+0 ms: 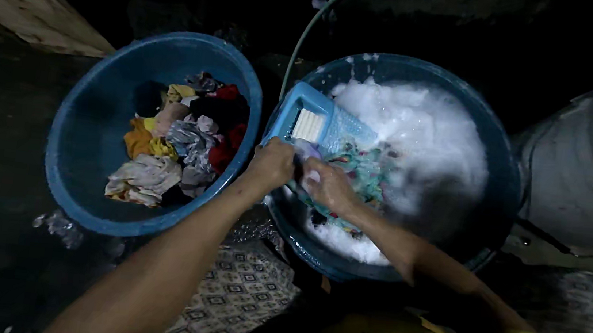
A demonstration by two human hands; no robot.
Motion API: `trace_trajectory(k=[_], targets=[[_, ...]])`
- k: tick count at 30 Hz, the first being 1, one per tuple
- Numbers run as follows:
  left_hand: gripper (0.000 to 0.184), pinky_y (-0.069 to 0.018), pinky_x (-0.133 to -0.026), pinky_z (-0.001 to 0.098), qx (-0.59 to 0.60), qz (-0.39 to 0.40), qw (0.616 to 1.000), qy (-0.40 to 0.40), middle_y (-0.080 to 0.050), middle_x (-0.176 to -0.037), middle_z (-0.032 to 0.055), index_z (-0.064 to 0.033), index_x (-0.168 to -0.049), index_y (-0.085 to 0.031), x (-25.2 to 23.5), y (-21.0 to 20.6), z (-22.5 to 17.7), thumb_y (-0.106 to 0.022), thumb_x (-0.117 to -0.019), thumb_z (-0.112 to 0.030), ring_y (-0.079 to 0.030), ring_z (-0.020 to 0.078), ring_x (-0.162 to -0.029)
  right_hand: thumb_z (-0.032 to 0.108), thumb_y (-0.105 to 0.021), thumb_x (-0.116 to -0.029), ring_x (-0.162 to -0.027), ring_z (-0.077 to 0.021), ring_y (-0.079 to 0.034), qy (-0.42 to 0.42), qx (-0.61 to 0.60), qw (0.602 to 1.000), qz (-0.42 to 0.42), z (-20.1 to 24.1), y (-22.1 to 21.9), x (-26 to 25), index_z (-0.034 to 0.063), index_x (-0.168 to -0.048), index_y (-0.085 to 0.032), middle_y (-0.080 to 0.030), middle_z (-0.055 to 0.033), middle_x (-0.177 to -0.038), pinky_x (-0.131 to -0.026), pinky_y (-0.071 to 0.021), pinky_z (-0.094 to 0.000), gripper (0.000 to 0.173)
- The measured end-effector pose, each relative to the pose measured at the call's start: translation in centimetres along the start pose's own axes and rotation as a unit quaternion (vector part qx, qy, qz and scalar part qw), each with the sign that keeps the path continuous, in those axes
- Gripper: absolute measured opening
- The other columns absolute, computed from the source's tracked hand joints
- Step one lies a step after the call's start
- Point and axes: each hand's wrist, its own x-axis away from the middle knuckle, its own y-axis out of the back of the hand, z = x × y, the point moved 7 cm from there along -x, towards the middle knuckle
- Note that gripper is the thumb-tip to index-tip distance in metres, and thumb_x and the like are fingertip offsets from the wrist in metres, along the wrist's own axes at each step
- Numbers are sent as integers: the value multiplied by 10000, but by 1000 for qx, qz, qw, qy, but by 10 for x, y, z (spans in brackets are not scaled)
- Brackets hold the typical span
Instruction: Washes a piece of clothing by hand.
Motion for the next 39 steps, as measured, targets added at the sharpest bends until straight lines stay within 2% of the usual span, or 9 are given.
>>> trace_trajectory(k=[5,10,14,20,24,33,35,37,39], targets=[[331,-439,-1027,642,0,-15,1000,-10,-641,-1173,282,72,-1064,-695,2,-1,3,-658,-1002,-251,-555,462,-1235,216,-582,-1049,-1168,-469,-627,-123,48,991,-38,-128,58,-18,-8,-1326,-619,-642,-288,-1269,-985,-484,-664,358],[254,-454,-979,675,3,-4,1000,16,-606,-1209,306,64,-1089,-690,-3,0,0,-682,-953,-151,-561,489,-1201,160,-626,-1005,-1066,-393,-683,-25,3,1000,6,14,6,-4,2,-1237,-667,-698,-235,-1134,-950,-536,-584,284],[349,-467,-1008,635,-8,-16,1000,3,-630,-1182,294,65,-1064,-706,-2,-1,7,-701,-973,-272,-571,472,-1199,243,-597,-1040,-1180,-441,-640,-73,45,996,-18,-92,34,-25,24,-1378,-611,-653,-257,-1299,-1015,-487,-637,403],[252,-152,-1160,744,27,-63,985,-160,-704,-1163,220,-12,-1125,-749,4,13,-50,-602,-1040,-198,-447,486,-1365,127,-672,-968,-1145,-513,-614,-103,41,991,-74,-76,77,-7,73,-1365,-609,-605,-315,-1290,-919,-505,-684,406],[246,-540,-871,460,217,6,929,-298,-694,-978,161,32,-1082,-692,20,25,-91,-557,-1058,-172,-666,246,-916,29,-560,-978,-934,-233,-614,-64,-161,985,-20,-27,80,21,-4,-1144,-687,-630,-156,-1108,-782,-540,-425,211],[462,-466,-905,661,-32,244,933,-261,-663,-988,291,110,-1004,-672,57,-25,-96,-628,-1022,-349,-640,457,-992,64,-426,-902,-648,55,-593,214,-339,881,-252,9,258,105,263,-666,-683,-653,165,-685,-607,-506,-156,402],[375,-476,-935,622,3,187,955,-228,-678,-1035,280,99,-1098,-686,45,-4,-77,-600,-1045,-262,-652,429,-1016,5,-486,-872,-703,6,-599,142,-152,923,-322,-7,263,87,133,-699,-642,-639,73,-743,-663,-525,-193,265],[291,-485,-971,618,23,96,978,-182,-704,-1085,244,27,-1158,-711,24,14,-47,-594,-1048,-215,-667,412,-1061,16,-589,-940,-1036,-307,-662,-22,55,962,-265,-34,238,42,-68,-1015,-732,-681,-230,-1126,-931,-531,-497,182],[299,-461,-1010,648,46,24,989,-138,-700,-1150,244,3,-1221,-690,5,19,-18,-614,-1038,-221,-655,431,-1122,41,-647,-932,-1127,-480,-618,-72,94,982,-150,-66,189,4,-26,-1256,-664,-614,-327,-1257,-940,-491,-663,331]])
